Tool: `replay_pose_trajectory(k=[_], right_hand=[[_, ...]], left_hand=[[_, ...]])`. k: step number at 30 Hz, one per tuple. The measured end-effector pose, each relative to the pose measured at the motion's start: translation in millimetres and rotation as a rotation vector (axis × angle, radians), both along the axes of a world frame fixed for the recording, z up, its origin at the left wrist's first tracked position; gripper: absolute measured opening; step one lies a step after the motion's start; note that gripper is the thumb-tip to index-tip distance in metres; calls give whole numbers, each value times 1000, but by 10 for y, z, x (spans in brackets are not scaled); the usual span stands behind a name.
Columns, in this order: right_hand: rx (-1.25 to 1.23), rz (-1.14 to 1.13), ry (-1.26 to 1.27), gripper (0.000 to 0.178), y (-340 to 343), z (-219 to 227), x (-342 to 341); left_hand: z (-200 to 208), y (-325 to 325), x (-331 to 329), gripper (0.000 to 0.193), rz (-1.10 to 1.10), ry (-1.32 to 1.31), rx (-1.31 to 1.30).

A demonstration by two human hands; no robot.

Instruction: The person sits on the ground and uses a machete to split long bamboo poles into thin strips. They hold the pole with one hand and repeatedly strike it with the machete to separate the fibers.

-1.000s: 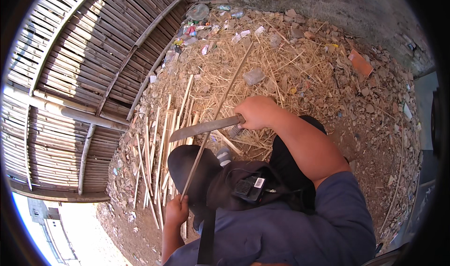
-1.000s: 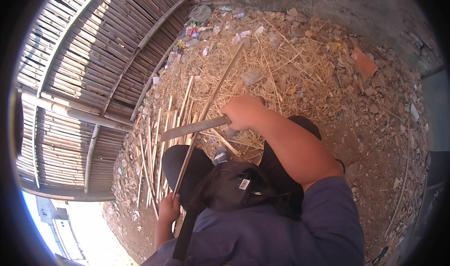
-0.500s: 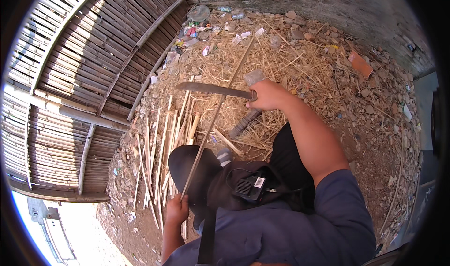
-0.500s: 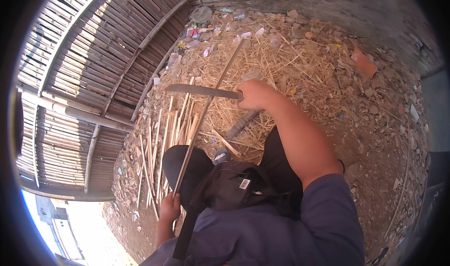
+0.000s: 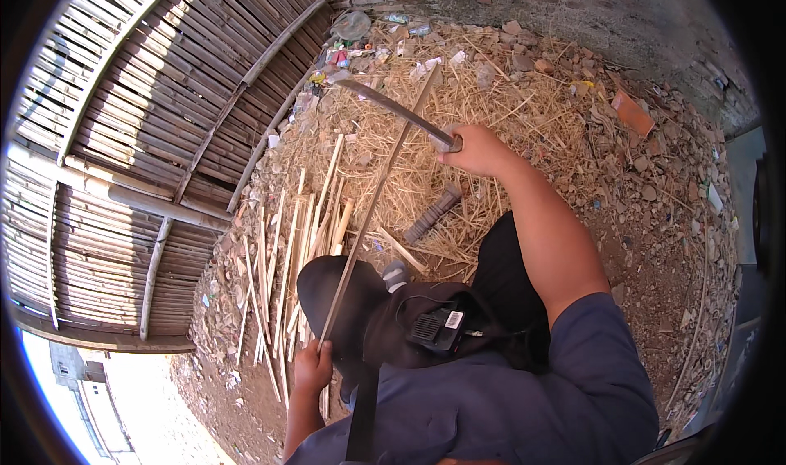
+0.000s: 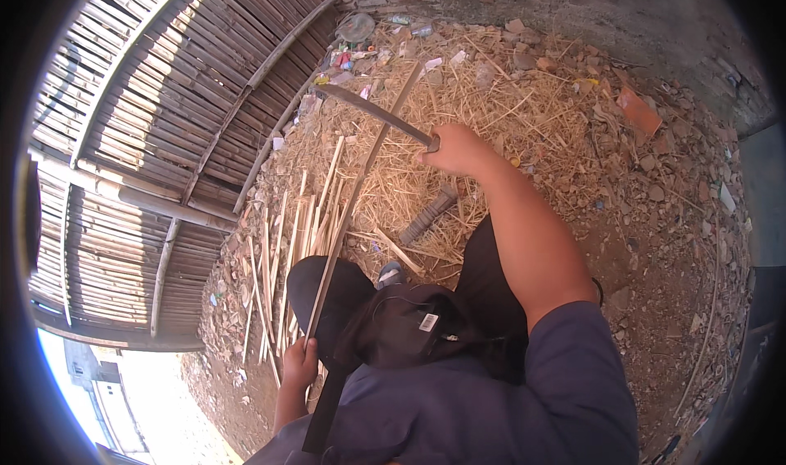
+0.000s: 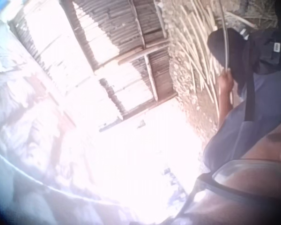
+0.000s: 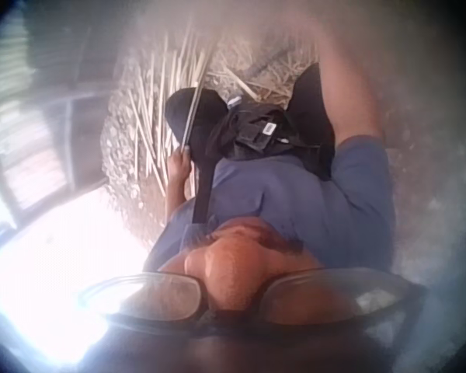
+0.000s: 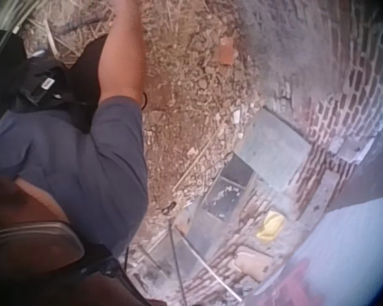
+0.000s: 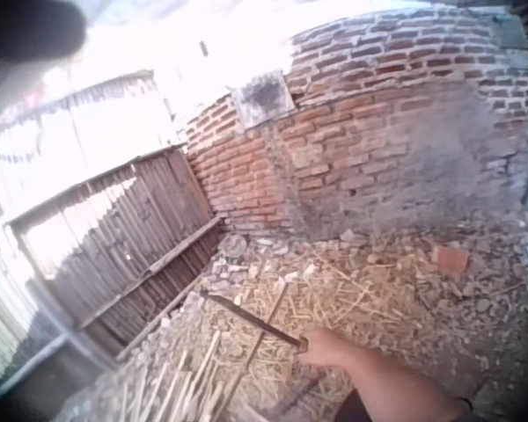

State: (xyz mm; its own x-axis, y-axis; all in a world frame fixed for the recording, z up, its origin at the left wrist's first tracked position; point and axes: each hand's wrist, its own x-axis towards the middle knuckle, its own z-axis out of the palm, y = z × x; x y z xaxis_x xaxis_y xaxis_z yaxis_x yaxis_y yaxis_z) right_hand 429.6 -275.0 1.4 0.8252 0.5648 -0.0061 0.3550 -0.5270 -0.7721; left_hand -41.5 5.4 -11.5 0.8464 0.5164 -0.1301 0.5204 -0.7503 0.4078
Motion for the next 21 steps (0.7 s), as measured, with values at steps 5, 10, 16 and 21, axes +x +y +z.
replay_pose_trajectory(k=[5, 10, 16, 21], right_hand=[[-217, 452, -134, 43, 142, 183, -596], [-261, 572, -176, 46, 316, 180, -695], [-222, 236, -126, 48, 91, 271, -345], [-140, 371, -371, 34, 169, 116, -580]], left_hand=[[76, -10, 84, 47, 32, 26, -49], [73, -60, 54, 46, 72, -5, 159], [-111, -78, -11, 43, 27, -91, 408], [135, -64, 86, 46, -36, 26, 51]])
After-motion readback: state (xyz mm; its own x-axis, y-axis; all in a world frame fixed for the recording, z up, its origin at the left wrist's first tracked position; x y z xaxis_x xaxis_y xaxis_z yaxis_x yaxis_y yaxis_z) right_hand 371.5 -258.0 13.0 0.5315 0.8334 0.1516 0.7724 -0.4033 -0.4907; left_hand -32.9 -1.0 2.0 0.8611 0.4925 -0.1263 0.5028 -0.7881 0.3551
